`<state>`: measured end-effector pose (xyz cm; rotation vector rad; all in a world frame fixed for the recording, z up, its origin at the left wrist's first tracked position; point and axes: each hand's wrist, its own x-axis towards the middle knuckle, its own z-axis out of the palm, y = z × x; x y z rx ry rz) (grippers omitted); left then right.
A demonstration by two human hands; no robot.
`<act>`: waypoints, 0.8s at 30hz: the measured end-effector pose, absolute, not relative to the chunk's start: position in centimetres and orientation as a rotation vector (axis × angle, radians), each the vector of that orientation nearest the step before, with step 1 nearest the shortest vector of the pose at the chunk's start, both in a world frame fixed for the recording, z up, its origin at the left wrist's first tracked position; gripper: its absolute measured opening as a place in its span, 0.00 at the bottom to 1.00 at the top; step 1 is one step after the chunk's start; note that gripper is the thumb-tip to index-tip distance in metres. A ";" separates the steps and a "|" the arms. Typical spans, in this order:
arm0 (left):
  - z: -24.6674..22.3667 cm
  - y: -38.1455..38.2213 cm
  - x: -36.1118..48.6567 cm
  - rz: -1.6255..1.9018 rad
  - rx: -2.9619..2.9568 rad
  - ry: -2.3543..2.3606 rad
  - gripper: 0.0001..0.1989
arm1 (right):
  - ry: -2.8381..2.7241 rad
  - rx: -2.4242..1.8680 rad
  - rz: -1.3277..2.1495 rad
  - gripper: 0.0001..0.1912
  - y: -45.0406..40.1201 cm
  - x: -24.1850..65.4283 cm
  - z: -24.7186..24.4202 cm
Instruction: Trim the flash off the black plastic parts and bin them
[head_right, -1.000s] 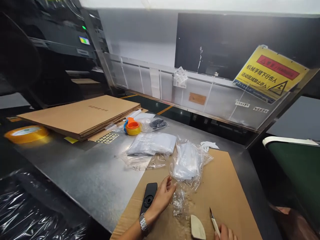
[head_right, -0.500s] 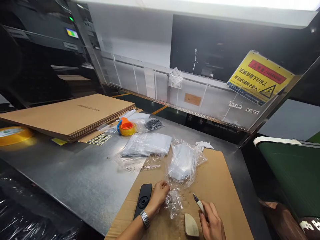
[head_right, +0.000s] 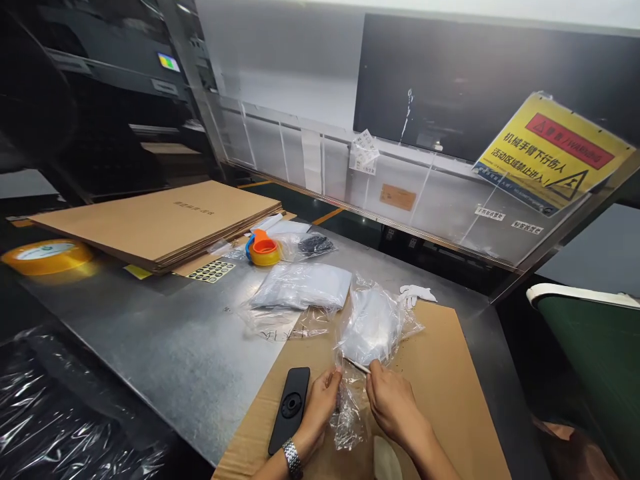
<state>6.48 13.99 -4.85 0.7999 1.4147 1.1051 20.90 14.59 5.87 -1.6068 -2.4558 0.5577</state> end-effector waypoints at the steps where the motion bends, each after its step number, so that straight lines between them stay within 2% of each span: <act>1: -4.9 13.9 6.5 1.134 0.787 1.417 0.24 | -2.457 -1.566 0.609 0.10 14.9 21.0 5.7; 6: -5.1 13.6 6.8 1.244 0.728 1.415 0.24 | -2.380 -1.419 0.908 0.07 15.9 21.5 5.1; 11: -4.7 13.4 7.0 1.277 0.683 1.376 0.21 | -2.213 -1.334 1.291 0.12 15.7 21.4 4.9; 14: -4.6 13.3 7.0 1.292 0.659 1.348 0.19 | -2.120 -1.318 1.397 0.15 15.4 21.3 5.0; 19: -4.8 13.2 6.8 1.293 0.635 1.268 0.16 | -2.027 -1.408 1.307 0.18 14.5 22.2 4.2; 24: -4.5 13.4 6.5 1.250 0.643 1.220 0.11 | -1.791 -1.784 0.879 0.23 13.1 26.2 0.8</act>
